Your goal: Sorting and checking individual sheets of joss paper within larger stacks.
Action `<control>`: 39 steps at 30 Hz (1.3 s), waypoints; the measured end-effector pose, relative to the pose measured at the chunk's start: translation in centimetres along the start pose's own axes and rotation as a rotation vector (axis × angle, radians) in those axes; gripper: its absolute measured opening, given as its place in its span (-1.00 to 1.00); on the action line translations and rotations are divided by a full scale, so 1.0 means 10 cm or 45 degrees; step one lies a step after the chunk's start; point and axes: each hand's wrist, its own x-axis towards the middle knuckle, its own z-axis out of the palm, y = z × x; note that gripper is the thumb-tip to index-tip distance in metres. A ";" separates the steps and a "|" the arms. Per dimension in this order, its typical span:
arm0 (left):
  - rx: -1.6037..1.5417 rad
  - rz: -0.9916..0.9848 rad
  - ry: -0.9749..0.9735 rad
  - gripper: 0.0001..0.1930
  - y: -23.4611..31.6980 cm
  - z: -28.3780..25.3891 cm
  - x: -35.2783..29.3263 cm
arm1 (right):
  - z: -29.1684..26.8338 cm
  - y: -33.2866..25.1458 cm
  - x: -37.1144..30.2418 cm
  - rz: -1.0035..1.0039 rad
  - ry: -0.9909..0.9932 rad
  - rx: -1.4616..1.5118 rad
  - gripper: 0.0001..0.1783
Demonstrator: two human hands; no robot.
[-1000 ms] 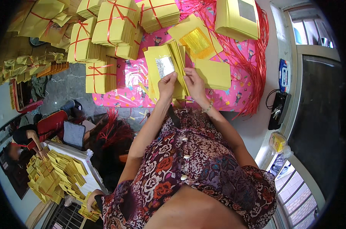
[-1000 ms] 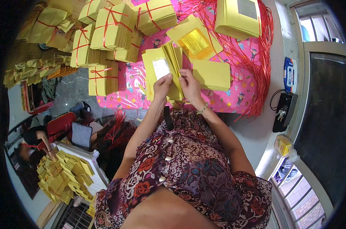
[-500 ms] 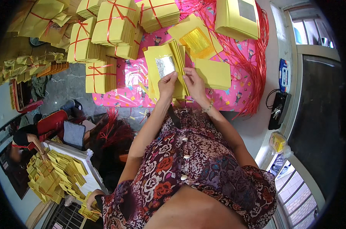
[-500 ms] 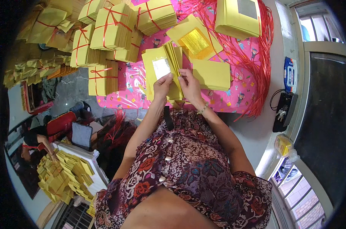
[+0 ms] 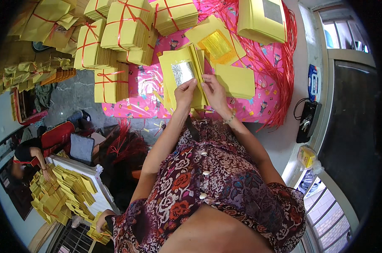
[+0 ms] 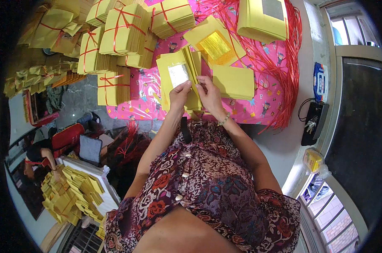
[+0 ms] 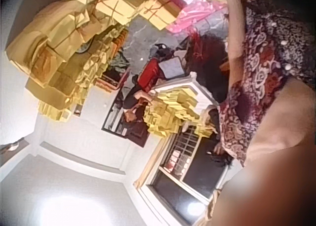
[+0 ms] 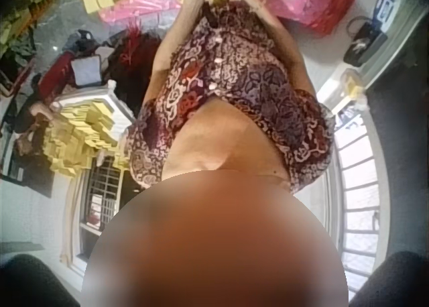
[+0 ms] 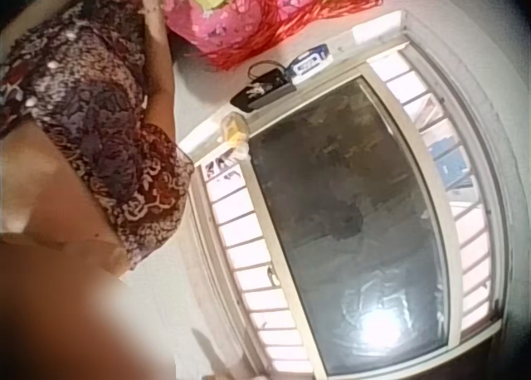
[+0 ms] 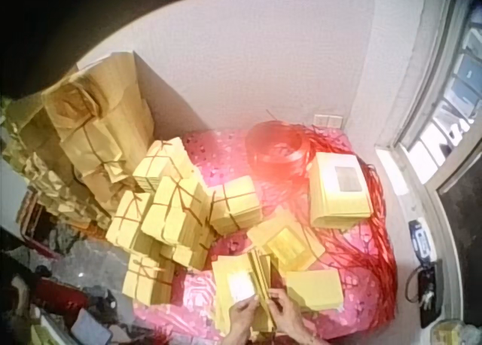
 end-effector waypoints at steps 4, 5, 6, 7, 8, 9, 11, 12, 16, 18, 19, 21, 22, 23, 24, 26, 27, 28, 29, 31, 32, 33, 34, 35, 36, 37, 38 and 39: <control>0.001 -0.004 -0.002 -0.71 -0.02 -0.01 0.02 | 0.00 0.01 -0.01 0.022 -0.011 0.011 -0.70; 0.010 -0.002 -0.002 -0.70 -0.03 -0.02 0.02 | 0.01 0.00 -0.01 0.022 -0.013 0.012 -0.70; 0.010 -0.003 -0.003 -0.70 -0.03 -0.01 0.02 | 0.00 0.01 0.00 0.017 -0.006 0.007 -0.71; 0.007 0.007 0.001 -0.70 -0.03 -0.01 0.02 | 0.00 0.02 0.00 0.012 0.000 0.002 -0.71; 0.004 0.017 0.005 -0.70 -0.03 0.00 0.02 | 0.00 0.03 0.00 0.012 0.001 0.002 -0.71; 0.004 0.017 0.005 -0.70 -0.04 -0.01 0.03 | 0.00 0.04 0.00 0.015 -0.008 0.004 -0.69; 0.005 0.013 -0.001 -0.70 -0.05 -0.01 0.05 | 0.01 0.05 0.00 0.015 -0.017 0.006 -0.68; 0.005 0.015 -0.002 -0.70 -0.03 0.00 0.05 | 0.02 0.04 0.01 -0.012 -0.010 0.023 -0.65; -0.016 0.023 -0.024 -0.70 -0.01 -0.01 0.04 | 0.03 -0.15 -0.03 -0.029 -0.027 -0.173 -0.57; -0.030 0.030 -0.040 -0.69 0.01 -0.03 0.04 | 0.04 -0.10 0.01 -0.003 -0.036 -0.190 -0.59; -0.059 0.007 -0.048 -0.70 0.03 -0.03 0.04 | 0.04 -0.06 0.03 0.030 -0.045 -0.210 -0.61; -0.087 -0.004 -0.062 -0.70 0.05 -0.08 0.03 | 0.05 -0.01 0.07 0.050 -0.045 -0.233 -0.64; -0.094 0.028 -0.062 -0.70 0.06 -0.14 0.01 | 0.05 0.00 0.10 0.079 -0.055 -0.257 -0.67; -0.100 0.060 -0.063 -0.69 0.07 -0.20 0.00 | 0.05 0.01 0.11 0.068 -0.048 -0.254 -0.67; -0.094 0.137 -0.057 -0.69 0.11 -0.27 -0.03 | 0.05 -0.01 0.09 0.034 -0.021 -0.180 -0.69; 0.101 0.340 0.154 -0.67 0.14 -0.51 -0.01 | 0.07 -0.21 0.02 0.019 -0.040 -0.058 -0.71; 0.299 0.527 0.360 -0.63 0.16 -0.63 -0.01 | 0.06 -0.33 -0.02 0.013 -0.036 -0.058 -0.71; 0.299 0.531 0.357 -0.63 0.26 -0.70 -0.04 | 0.06 -0.42 -0.06 -0.010 -0.063 0.000 -0.73; 0.185 0.425 0.299 -0.60 0.35 -0.77 -0.06 | 0.06 -0.50 -0.10 -0.031 -0.090 0.058 -0.74; -0.186 0.252 0.061 -0.57 0.49 -0.96 -0.07 | 0.11 -0.63 -0.18 -0.038 -0.172 0.124 -0.74; -0.259 0.202 -0.044 -0.59 0.47 -1.05 -0.09 | 0.13 -0.68 -0.23 -0.053 -0.208 0.075 -0.74; -0.330 0.146 -0.154 -0.61 0.48 -1.09 -0.14 | 0.12 -0.79 -0.27 -0.063 -0.237 0.024 -0.74; -0.329 0.146 -0.149 -0.61 0.44 -1.18 -0.18 | 0.12 -0.87 -0.30 -0.088 -0.293 0.035 -0.73; -0.372 0.148 -0.224 -0.63 0.38 -1.27 -0.19 | 0.12 -0.95 -0.33 -0.111 -0.347 0.046 -0.73; -0.414 0.152 -0.300 -0.64 0.30 -1.34 -0.21 | 0.14 -1.02 -0.35 -0.139 -0.429 0.141 -0.69; -0.416 0.150 -0.292 -0.64 0.23 -1.42 -0.22 | 0.10 -1.10 -0.34 -0.136 -0.436 0.142 -0.69; -0.558 0.151 -0.296 -0.66 0.16 -1.48 -0.24 | 0.03 -1.20 -0.32 -0.063 -0.691 0.181 -0.71; -0.698 0.151 -0.307 -0.69 0.10 -1.52 -0.25 | -0.02 -1.26 -0.31 0.012 -0.938 0.216 -0.72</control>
